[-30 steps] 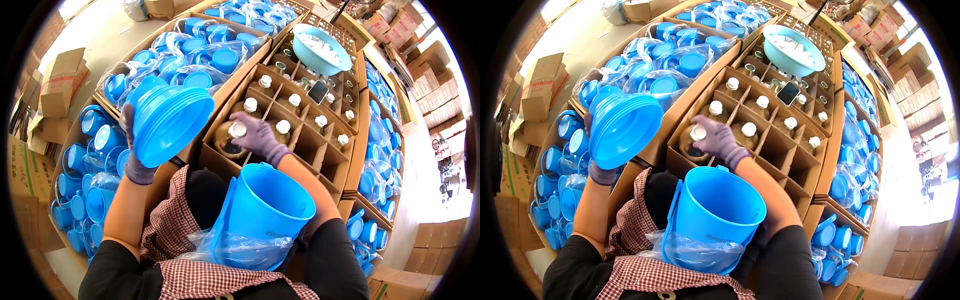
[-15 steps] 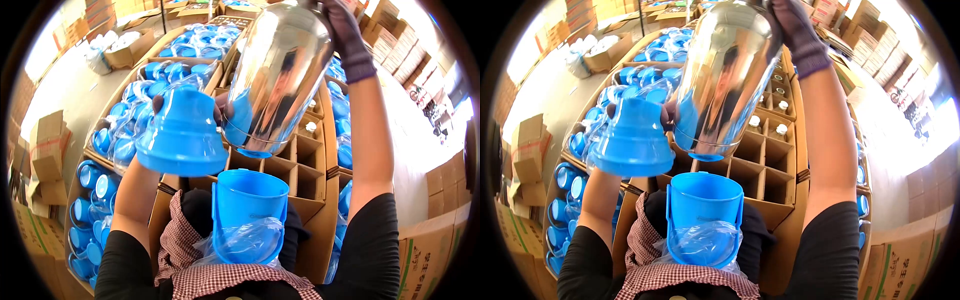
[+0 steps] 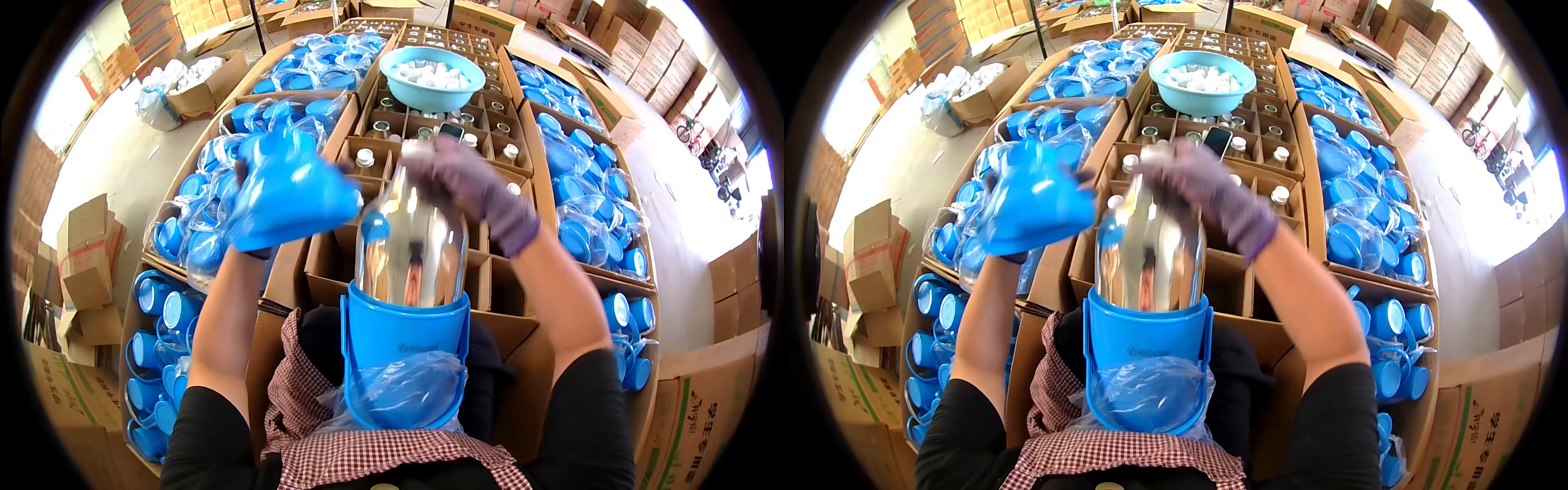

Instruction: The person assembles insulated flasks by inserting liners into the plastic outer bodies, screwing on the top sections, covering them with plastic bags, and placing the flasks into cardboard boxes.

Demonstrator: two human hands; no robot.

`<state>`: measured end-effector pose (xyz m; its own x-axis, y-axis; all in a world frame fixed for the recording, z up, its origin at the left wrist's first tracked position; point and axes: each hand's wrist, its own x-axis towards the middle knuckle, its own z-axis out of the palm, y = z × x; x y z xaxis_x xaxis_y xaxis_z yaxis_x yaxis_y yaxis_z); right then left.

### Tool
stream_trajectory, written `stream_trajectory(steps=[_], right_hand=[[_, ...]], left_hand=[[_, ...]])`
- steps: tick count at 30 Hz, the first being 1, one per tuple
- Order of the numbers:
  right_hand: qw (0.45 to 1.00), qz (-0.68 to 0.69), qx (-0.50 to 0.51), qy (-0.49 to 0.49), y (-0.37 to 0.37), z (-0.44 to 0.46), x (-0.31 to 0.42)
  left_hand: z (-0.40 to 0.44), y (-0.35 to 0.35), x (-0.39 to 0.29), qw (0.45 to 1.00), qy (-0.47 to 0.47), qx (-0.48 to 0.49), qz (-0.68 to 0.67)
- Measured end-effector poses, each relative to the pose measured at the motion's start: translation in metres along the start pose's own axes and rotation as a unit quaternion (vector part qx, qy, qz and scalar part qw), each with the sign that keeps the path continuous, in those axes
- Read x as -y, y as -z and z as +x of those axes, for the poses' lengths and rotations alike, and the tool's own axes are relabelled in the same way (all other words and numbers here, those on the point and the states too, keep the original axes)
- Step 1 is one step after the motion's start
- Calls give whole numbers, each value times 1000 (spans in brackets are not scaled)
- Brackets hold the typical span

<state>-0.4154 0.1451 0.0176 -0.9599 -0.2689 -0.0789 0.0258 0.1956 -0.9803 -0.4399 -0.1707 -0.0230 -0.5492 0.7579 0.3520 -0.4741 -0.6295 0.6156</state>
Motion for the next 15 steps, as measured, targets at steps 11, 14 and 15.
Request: stream_trajectory(steps=[11, 14, 15], right_hand=[[901, -313, 168, -249, 12, -142, 22], [836, -497, 4, 233, 48, -124, -33], [916, -323, -111, 211, 26, -113, -13]], left_hand=[[44, -2, 100, 968, 204, -102, 102], [38, -7, 98, 962, 225, -127, 83], [39, -10, 96, 965, 230, -72, 107]])
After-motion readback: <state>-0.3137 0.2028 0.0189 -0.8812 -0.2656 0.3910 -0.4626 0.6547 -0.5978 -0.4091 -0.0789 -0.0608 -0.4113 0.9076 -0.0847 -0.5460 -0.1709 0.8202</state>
